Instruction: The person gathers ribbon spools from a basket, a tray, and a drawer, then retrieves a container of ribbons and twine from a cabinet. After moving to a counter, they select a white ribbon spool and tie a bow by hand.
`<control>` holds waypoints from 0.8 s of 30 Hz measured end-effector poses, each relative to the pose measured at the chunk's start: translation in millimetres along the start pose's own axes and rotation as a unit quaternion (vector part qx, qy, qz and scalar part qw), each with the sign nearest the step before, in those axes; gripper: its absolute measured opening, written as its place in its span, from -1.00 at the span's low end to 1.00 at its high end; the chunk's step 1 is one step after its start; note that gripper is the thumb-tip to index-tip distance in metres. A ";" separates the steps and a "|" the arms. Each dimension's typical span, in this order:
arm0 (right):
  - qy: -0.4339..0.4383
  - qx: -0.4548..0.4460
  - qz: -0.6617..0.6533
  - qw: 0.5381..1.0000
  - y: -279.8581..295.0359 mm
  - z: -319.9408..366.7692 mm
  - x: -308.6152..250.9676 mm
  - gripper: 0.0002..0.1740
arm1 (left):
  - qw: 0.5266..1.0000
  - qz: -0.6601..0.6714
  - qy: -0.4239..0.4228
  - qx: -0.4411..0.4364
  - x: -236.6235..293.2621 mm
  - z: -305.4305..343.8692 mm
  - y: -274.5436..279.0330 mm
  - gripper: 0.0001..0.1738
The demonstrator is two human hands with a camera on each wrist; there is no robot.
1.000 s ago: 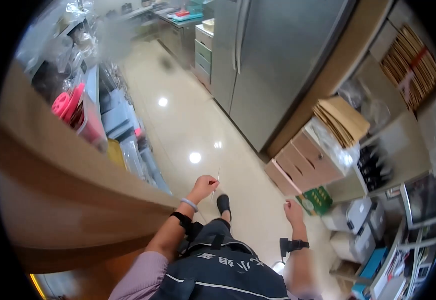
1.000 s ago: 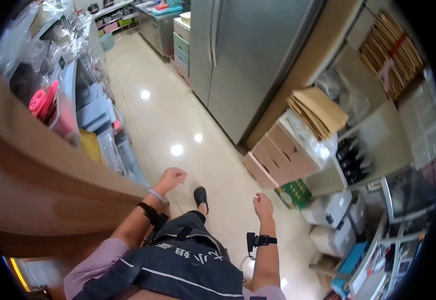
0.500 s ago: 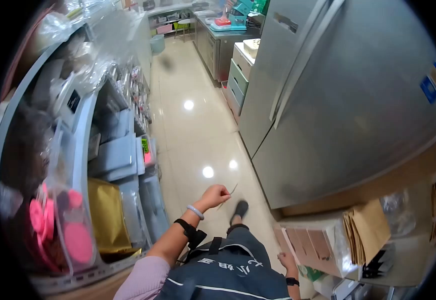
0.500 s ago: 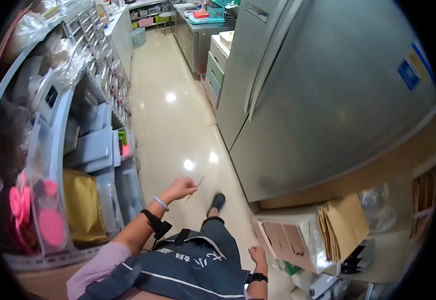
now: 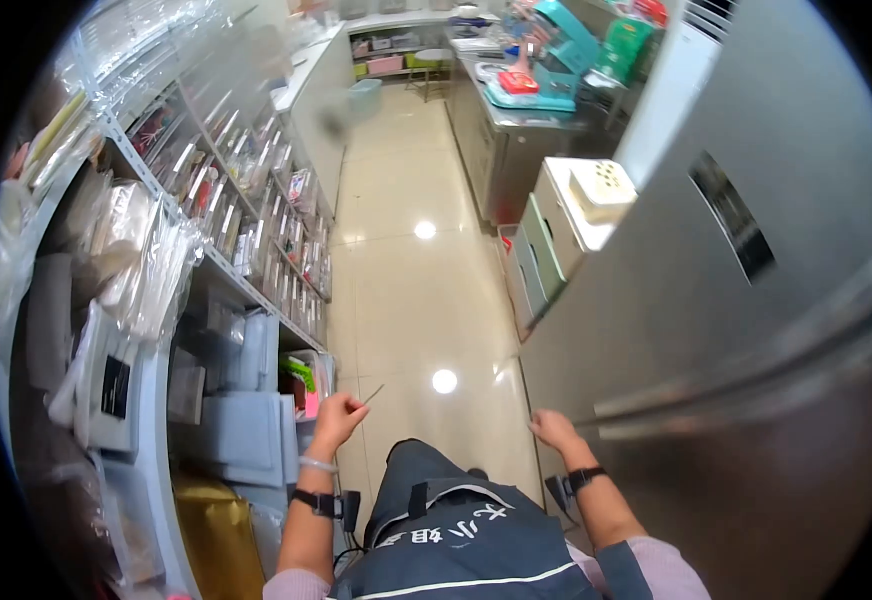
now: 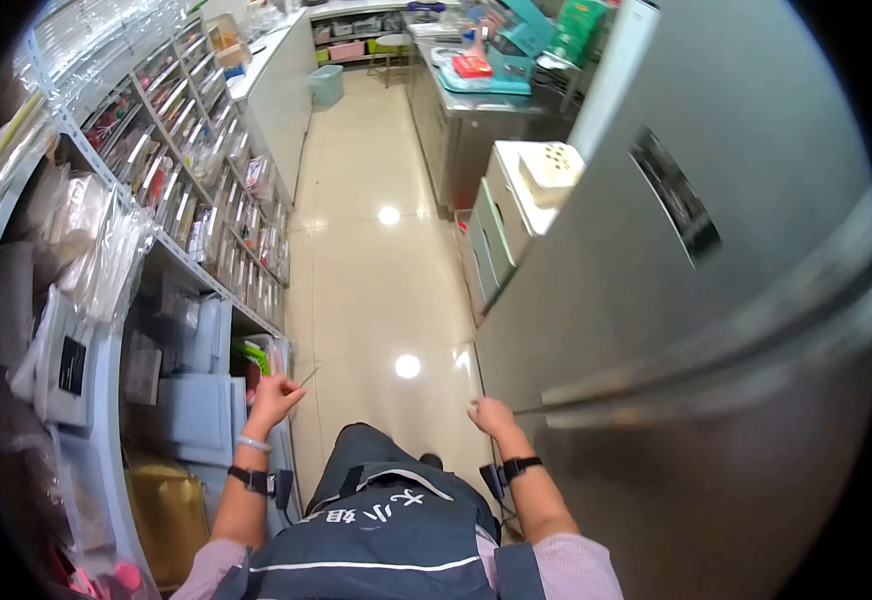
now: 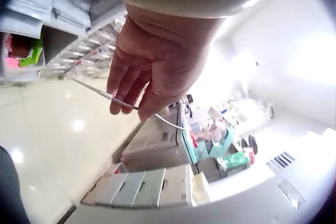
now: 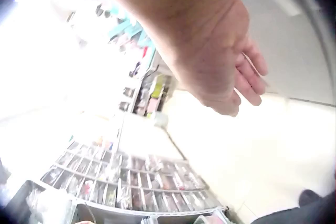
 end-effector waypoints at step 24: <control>-0.205 -0.099 -0.144 0.963 164.3 -599.7 -238.6 -0.60 | 1.000 -0.007 -0.004 0.004 -199.1 -760.4 133.3 -0.77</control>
Point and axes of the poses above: each hand's wrist, its own z-axis away from the middle knuckle, its own y-axis out of the back of the hand, x = y × z, the point moved 2 cm from there along -z, towards the middle knuckle, and after that the axes turned 15 degrees about -y, right-handed, at the moved point
